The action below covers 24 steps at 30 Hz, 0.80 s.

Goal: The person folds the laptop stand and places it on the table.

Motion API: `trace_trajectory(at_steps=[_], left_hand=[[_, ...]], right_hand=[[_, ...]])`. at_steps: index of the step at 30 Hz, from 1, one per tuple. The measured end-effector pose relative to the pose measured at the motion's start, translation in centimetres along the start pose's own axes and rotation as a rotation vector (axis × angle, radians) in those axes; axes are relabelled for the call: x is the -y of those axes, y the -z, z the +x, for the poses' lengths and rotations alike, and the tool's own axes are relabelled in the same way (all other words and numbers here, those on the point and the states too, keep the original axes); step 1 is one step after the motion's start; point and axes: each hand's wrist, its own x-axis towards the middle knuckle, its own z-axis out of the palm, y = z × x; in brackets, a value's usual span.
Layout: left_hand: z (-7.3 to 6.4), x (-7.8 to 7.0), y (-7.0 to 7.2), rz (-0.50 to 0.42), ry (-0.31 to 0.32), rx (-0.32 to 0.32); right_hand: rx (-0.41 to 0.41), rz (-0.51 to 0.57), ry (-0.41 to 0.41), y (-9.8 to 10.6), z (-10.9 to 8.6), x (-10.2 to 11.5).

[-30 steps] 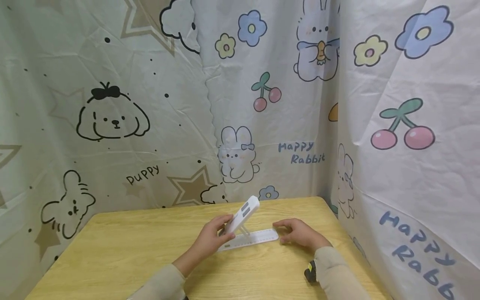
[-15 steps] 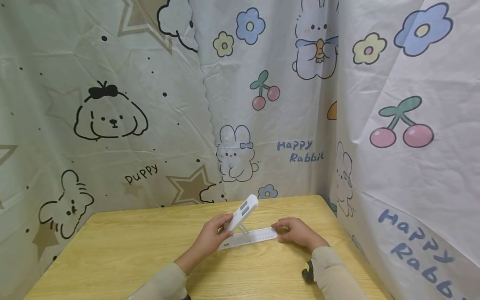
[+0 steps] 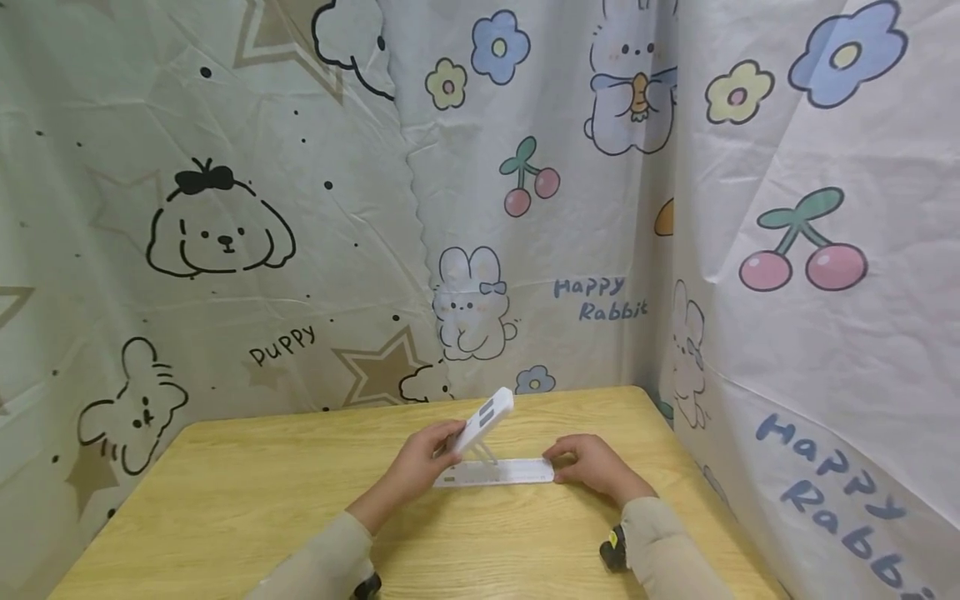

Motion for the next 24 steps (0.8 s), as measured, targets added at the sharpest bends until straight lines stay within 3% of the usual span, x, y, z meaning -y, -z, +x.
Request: trace_trajectory(at_steps=[12,16,24], left_hand=[[0.6,0.7,1.4,-0.012,0.023,0.121],[0.2,0.8,1.5,-0.020,0.010,0.109],[-0.5,0.5,1.2,0.060,0.014,0.054]], right_hand=[[0.026,-0.014,0.041,-0.3,-1.1,0.9],[0.096,0.023,0.086,-0.4,-0.9,0.9],[0.275,-0.024,0.146,0.2,-0.3,0.9]])
